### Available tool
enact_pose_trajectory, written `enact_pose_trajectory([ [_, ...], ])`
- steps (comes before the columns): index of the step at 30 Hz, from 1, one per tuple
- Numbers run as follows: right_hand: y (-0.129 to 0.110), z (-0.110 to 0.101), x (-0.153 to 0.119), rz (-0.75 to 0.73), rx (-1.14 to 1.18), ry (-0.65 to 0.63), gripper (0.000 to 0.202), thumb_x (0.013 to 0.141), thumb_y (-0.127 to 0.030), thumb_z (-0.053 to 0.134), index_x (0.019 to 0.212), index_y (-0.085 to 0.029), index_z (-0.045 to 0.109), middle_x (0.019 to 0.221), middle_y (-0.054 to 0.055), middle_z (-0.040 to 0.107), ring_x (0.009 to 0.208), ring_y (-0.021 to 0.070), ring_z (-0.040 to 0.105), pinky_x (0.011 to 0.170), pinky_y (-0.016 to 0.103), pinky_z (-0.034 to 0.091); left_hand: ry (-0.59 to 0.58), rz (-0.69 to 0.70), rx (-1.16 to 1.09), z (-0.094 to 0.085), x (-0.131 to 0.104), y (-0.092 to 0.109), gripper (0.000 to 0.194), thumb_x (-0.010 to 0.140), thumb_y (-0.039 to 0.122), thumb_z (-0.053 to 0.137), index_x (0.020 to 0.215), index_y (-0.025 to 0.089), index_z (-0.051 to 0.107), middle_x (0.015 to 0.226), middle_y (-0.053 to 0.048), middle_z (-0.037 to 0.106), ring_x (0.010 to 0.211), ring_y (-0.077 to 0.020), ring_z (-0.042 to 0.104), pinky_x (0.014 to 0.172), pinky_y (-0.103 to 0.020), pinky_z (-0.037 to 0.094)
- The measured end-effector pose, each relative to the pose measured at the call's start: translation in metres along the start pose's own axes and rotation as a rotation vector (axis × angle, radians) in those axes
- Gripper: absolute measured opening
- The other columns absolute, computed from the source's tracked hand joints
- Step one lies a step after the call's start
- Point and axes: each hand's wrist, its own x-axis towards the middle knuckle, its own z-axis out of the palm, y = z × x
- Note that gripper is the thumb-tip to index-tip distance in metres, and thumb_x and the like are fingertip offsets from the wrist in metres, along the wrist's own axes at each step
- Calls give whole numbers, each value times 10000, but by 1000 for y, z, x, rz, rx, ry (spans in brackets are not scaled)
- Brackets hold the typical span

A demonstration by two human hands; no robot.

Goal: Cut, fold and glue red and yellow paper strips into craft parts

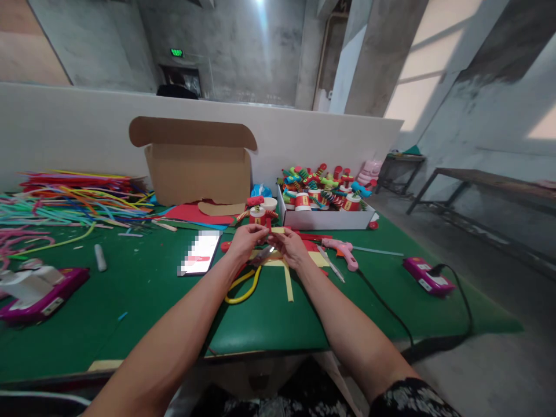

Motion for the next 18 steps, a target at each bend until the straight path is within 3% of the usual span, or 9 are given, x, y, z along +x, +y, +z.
enact_pose_trajectory([
  [18, -1, 0, -2, -30, -70, 3, 297, 494, -295, 804, 687, -161, 622, 640, -29, 639, 597, 90, 606, 725, 267, 521, 67, 39, 107, 3, -2, 0, 179, 521, 251, 736, 627, 136, 650, 550, 0, 592, 487, -87, 475, 499, -225, 396],
])
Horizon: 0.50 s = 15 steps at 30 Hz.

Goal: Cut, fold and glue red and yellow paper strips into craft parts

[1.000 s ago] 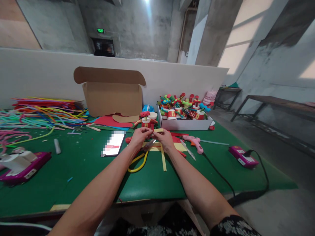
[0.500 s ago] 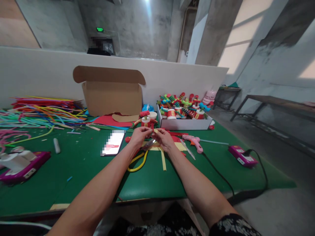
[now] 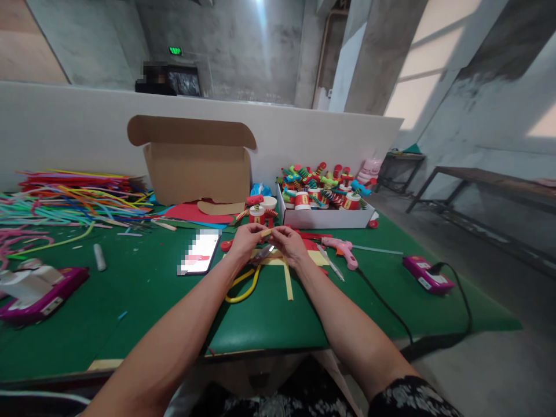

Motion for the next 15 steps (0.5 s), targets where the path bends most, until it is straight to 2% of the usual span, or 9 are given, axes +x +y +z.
enact_pose_trajectory([
  [15, -1, 4, 0, -93, -107, 92, 297, 480, -313, 787, 697, -149, 667, 600, -20, 657, 532, 98, 587, 652, 269, 522, -25, 20, 56, -1, 0, 3, 181, 548, 280, 721, 630, 128, 664, 538, 0, 585, 484, -85, 462, 483, -215, 363],
])
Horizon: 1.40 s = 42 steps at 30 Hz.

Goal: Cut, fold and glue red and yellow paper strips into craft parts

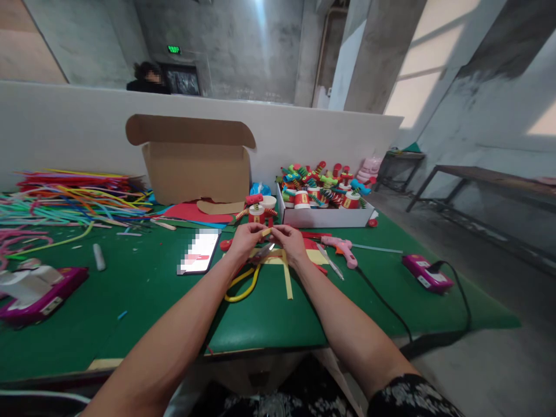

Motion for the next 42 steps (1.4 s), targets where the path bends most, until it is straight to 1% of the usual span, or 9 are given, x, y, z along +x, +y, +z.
enact_pose_trajectory([
  [6, 2, -1, 2, 20, 22, 2, 282, 478, -302, 787, 685, -156, 662, 581, -30, 640, 526, 92, 576, 647, 267, 522, -30, -8, -11, -1, 0, -1, 222, 552, 300, 731, 673, 125, 670, 566, -2, 593, 497, -89, 471, 503, -221, 366],
  [11, 4, -2, 5, 3, 84, 63, 264, 490, -290, 784, 671, -161, 642, 561, -41, 627, 520, 93, 575, 646, 268, 522, -177, -13, -118, -2, 1, -4, 278, 541, 277, 748, 761, 124, 674, 674, -16, 628, 570, -96, 515, 544, -216, 381],
  [13, 4, -1, 5, 2, 104, 64, 269, 497, -292, 783, 675, -161, 632, 556, -39, 629, 532, 101, 587, 652, 273, 526, -204, -8, -134, -2, 2, -6, 319, 538, 283, 759, 804, 130, 673, 743, -29, 649, 626, -108, 546, 570, -216, 395],
  [16, 3, 1, 2, 10, 106, 23, 281, 507, -302, 782, 679, -159, 612, 575, -24, 643, 554, 115, 611, 665, 282, 531, -140, 20, -103, -2, 3, -8, 310, 560, 345, 754, 767, 133, 663, 699, -24, 643, 588, -103, 533, 554, -218, 387],
  [21, 0, 1, -1, 38, 7, -52, 320, 507, -324, 789, 697, -164, 587, 592, -25, 636, 548, 124, 624, 637, 281, 531, -64, 44, -70, -3, 3, -7, 284, 577, 384, 729, 624, 129, 613, 539, 22, 544, 483, -72, 444, 495, -208, 336],
  [27, -2, -2, 0, 3, -69, -100, 322, 499, -352, 789, 646, -159, 577, 562, -39, 616, 541, 113, 614, 649, 270, 527, -55, 47, 32, -2, 0, 0, 270, 559, 366, 730, 589, 135, 594, 521, 23, 530, 481, -82, 446, 483, -214, 345],
  [30, -1, -1, 0, 27, -58, -80, 333, 490, -347, 796, 665, -161, 583, 566, -23, 638, 554, 129, 627, 665, 292, 533, -32, 50, -1, -1, 1, -1, 261, 571, 369, 721, 632, 138, 615, 537, 23, 543, 479, -78, 437, 482, -212, 348],
  [33, -1, 0, 0, 31, -34, -60, 331, 484, -336, 802, 666, -165, 584, 575, -16, 649, 561, 132, 632, 674, 294, 533, -46, 33, -37, -1, 2, -4, 274, 561, 368, 729, 669, 138, 629, 579, 11, 578, 493, -81, 456, 494, -214, 363],
  [42, -3, -3, 0, 46, -91, -74, 314, 470, -313, 801, 663, -148, 616, 536, -36, 616, 511, 101, 588, 612, 255, 509, -44, 41, -21, -3, 2, -3, 283, 532, 369, 744, 614, 138, 601, 540, 21, 543, 482, -79, 442, 485, -214, 348],
])
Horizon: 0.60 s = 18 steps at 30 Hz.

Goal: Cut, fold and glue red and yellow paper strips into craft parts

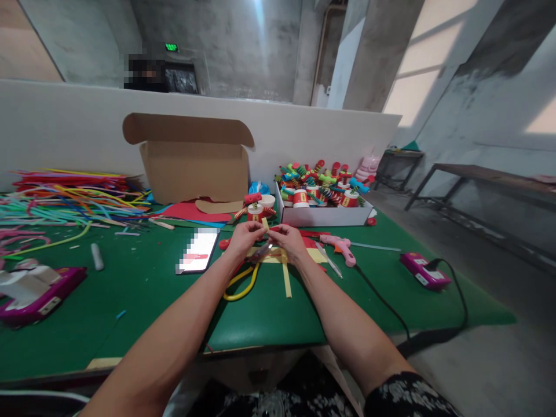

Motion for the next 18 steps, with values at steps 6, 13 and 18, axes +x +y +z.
enact_pose_trajectory([
  [6, 2, 3, 1, 34, 147, 54, 321, 453, -290, 808, 654, -157, 596, 555, -22, 635, 526, 107, 606, 642, 263, 518, -19, -31, -13, 3, -1, 1, 329, 536, 414, 739, 652, 137, 606, 562, 10, 561, 489, -85, 455, 495, -220, 360],
  [13, 2, -1, 2, 26, 66, 43, 316, 458, -294, 800, 681, -160, 621, 564, -46, 628, 486, 86, 577, 601, 247, 502, -18, 21, 123, 1, -1, 0, 290, 558, 400, 722, 597, 139, 600, 544, 9, 553, 503, -98, 466, 501, -223, 361],
  [18, 4, -1, 4, -32, 41, 88, 260, 474, -293, 785, 636, -155, 635, 531, -43, 619, 485, 86, 568, 589, 236, 491, -54, -2, 105, 1, 0, -2, 302, 567, 402, 720, 653, 128, 629, 589, -5, 584, 507, -97, 474, 501, -222, 371],
])
